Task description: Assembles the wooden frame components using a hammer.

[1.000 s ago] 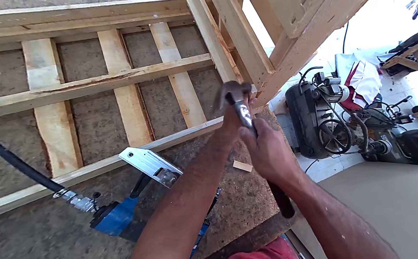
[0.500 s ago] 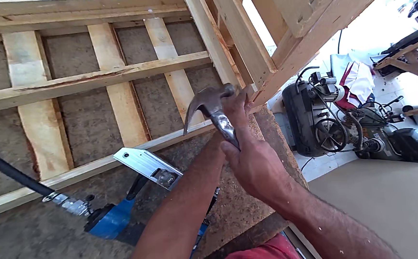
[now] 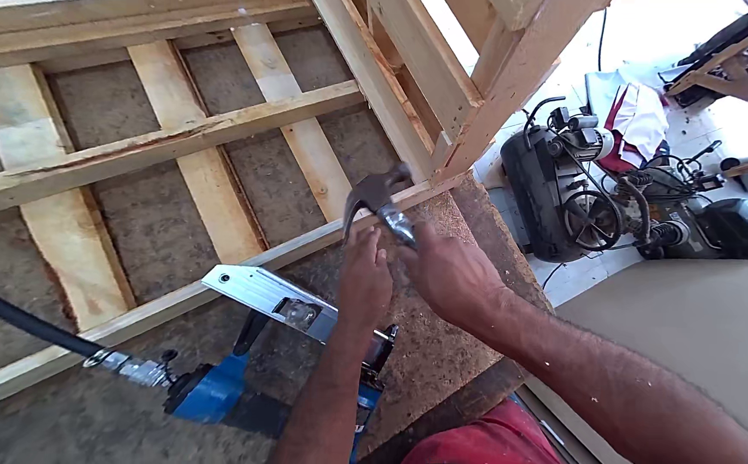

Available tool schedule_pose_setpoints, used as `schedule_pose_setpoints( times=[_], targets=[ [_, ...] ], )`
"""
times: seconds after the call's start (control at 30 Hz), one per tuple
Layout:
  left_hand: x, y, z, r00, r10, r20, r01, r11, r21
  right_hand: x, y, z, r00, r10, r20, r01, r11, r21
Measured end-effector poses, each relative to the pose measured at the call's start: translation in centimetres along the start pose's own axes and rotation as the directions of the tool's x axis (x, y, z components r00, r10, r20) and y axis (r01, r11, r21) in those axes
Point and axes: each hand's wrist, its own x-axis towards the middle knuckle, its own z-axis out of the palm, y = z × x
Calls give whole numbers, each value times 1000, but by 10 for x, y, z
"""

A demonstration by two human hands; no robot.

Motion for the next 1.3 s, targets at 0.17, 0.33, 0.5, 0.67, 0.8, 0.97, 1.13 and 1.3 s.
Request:
schedule_pose_setpoints(
  times=[0.17, 0.33, 0.5, 0.67, 0.8, 0.97, 1.13, 1.3],
  targets=[
    [-16, -23, 2, 992, -70, 108, 65, 996, 54, 20, 7, 0, 989, 145, 1, -145, 989, 20],
    [-24, -45, 12, 986, -87, 140, 78, 995, 69, 17, 11, 6, 998, 47, 52, -48, 999, 21],
    [-31, -51, 13, 992, -36, 117, 31, 999, 37, 14, 2, 12, 993, 88, 76, -89, 996, 9],
    [-30, -49, 10, 990, -72, 124, 70, 997, 20, 25, 10, 6, 986, 168, 19, -168, 986, 2],
    [-30, -49, 13, 991, -54, 124, 51, 998, 22, 13, 7, 10, 999, 34, 33, -33, 999, -40],
    [-30, -52, 11, 991, -79, 110, 81, 997, -13, 10, -3, -4, 991, 136, -8, -136, 991, -17],
    [-29, -21, -6, 992, -45, 117, 107, 791, -602, 14, 8, -8, 984, 154, -95, -150, 988, 46],
    [14, 62, -34, 957, -71, 283, 291, 236, -927, -3, -8, 35, 983, 33, -183, 7, 976, 216]
  ],
)
